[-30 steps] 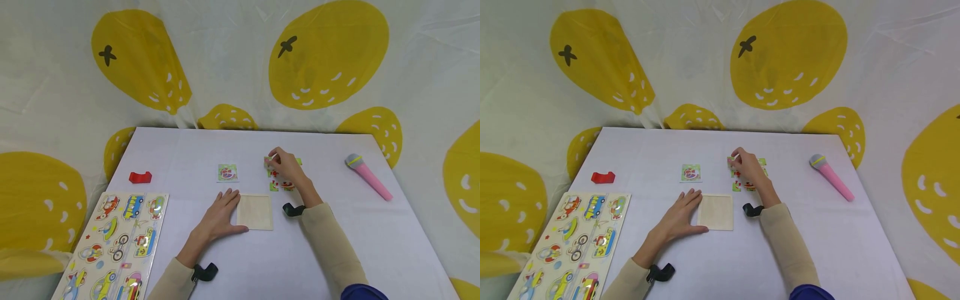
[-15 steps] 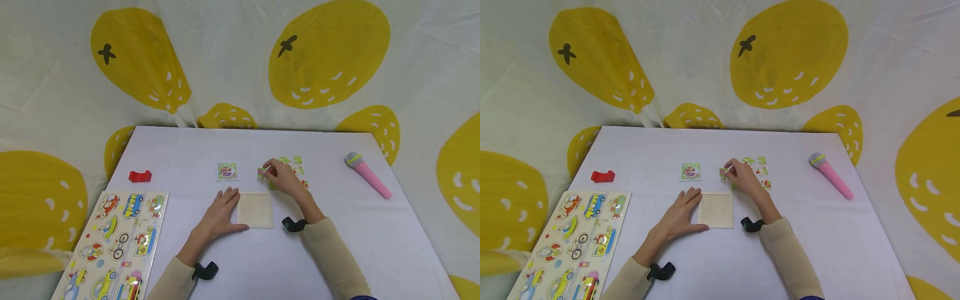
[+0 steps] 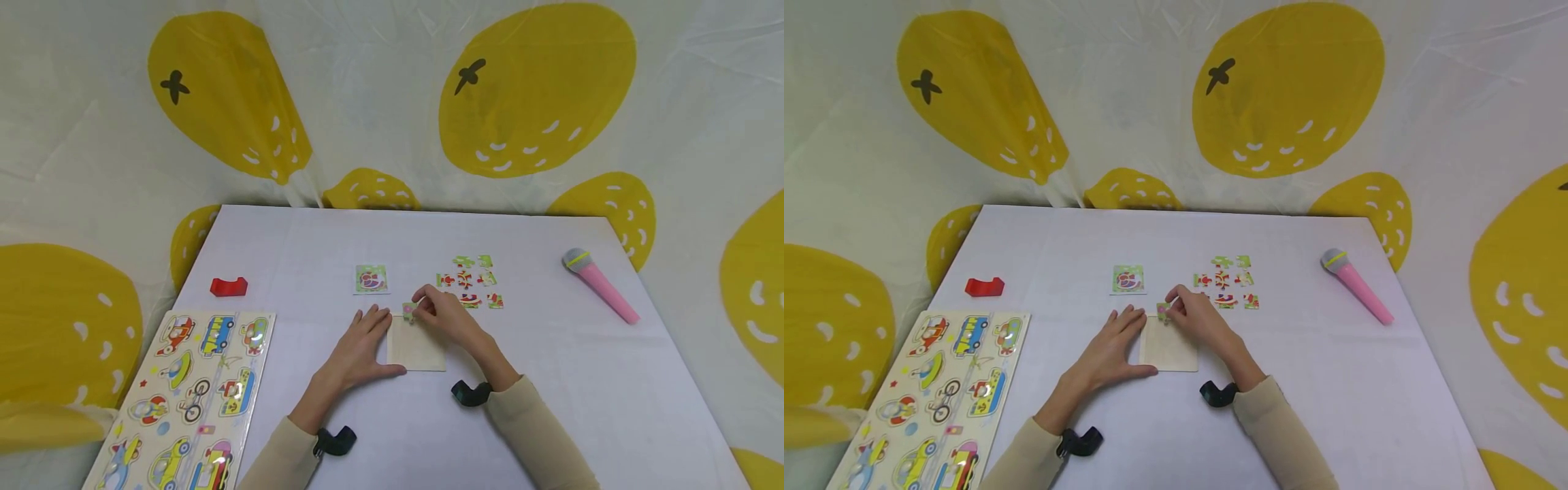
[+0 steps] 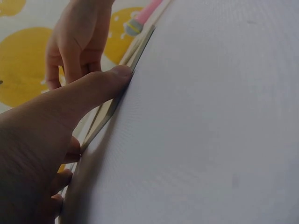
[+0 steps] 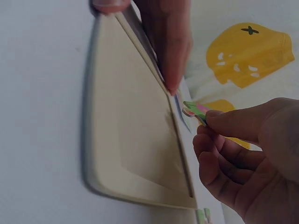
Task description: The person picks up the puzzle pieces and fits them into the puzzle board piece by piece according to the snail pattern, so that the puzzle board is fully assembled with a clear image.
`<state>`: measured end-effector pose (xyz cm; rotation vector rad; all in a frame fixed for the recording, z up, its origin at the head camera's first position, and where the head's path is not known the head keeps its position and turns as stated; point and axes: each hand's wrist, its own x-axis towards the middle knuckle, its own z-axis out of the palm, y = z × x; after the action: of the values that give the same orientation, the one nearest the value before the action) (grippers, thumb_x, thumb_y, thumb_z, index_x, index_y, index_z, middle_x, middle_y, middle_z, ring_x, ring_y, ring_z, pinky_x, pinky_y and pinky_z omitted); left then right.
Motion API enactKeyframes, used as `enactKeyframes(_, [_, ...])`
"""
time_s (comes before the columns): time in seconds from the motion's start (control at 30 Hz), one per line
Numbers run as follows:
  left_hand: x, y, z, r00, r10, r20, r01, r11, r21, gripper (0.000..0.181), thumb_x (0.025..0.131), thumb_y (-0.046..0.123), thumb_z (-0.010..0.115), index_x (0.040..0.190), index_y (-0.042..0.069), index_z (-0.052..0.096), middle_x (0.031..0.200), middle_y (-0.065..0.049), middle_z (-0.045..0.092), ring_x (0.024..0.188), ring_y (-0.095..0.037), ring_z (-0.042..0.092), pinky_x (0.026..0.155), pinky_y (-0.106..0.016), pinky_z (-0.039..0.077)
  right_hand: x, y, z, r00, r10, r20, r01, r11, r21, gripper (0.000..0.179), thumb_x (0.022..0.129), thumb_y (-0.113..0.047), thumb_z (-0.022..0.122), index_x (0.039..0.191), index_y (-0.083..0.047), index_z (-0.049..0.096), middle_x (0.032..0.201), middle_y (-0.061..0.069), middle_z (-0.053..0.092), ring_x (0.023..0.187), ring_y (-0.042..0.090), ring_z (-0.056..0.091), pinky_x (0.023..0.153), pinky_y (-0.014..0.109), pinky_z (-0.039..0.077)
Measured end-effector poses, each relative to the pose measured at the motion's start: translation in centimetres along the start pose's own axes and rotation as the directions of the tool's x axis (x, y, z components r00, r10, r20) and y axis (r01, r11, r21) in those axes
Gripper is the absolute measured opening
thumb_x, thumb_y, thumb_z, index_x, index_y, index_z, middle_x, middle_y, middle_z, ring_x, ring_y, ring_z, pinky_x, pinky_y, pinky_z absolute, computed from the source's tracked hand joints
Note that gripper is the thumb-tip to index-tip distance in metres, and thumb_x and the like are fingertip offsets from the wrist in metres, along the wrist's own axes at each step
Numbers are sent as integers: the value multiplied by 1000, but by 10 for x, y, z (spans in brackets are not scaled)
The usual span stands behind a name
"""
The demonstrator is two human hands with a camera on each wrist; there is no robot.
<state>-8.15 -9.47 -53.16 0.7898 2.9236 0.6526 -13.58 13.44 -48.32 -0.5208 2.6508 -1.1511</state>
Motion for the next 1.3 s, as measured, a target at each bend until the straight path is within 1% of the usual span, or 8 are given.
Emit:
enactKeyframes(0.2, [0,0,0,1000,-13,12,13,1000,-9,105,74,73,72,152,8,43,159,-5,42,154,-24,27,128,-45,19,-2,1,14,998,30,49,-29,999,-13,20,94,-16,70,111,-8,64,82,-2,68,71,8,57,66,20,46])
enactKeyframes(0.37, [0,0,-1,1000,-10,9,10,1000,-7,103,75,73,71,151,9,44,158,-4,42,154,-24,28,127,-46,20,-3,0,21,997,61,50,-59,997,-40,21,93,-20,72,110,-10,66,79,-5,66,70,7,55,64,20,45])
enactKeyframes(0.43, [-1,0,-1,1000,0,3,0,1000,-3,100,75,73,71,151,12,45,158,-4,43,154,-25,28,127,-47,20,-3,-1,23,997,65,45,-63,997,-45,21,93,-20,72,110,-9,67,78,-5,65,70,8,55,65,20,45])
enactKeyframes(0.6, [-1,-1,-1,1000,30,-1,-30,999,14,92,77,72,69,149,19,49,159,-5,42,154,-26,27,127,-49,20,-3,-4,26,998,60,35,-57,996,-70,21,92,-20,73,108,-8,70,78,-5,64,71,9,54,67,22,46])
enactKeyframes(0.77, [-1,-2,-1,999,41,0,-41,999,18,89,79,72,68,148,18,51,159,-6,41,154,-27,26,127,-49,20,-3,-2,25,997,49,55,-45,997,-67,23,90,-19,75,108,-7,70,79,-4,62,72,9,54,66,21,46])
enactKeyframes(0.93, [-1,-2,0,999,41,-2,-41,999,27,90,79,72,68,149,17,50,159,-6,40,154,-27,26,127,-49,20,-2,-1,24,997,20,80,-15,998,-61,23,87,-15,77,107,-5,70,81,-3,63,74,9,54,67,20,46])
enactKeyframes(1.1, [-1,-2,0,999,50,-8,-50,998,34,89,79,72,67,148,18,51,159,-7,41,154,-28,27,126,-50,21,-2,-1,24,997,5,72,0,997,-77,20,89,-14,75,106,-6,71,83,-2,64,76,9,54,69,20,46])
enactKeyframes(1.3, [0,-2,0,999,51,-4,-51,998,43,88,80,73,66,148,19,51,159,-7,40,154,-29,27,126,-50,21,-1,0,25,998,-4,62,10,996,-89,19,88,-15,76,104,-6,72,82,-3,63,75,9,54,68,21,46])
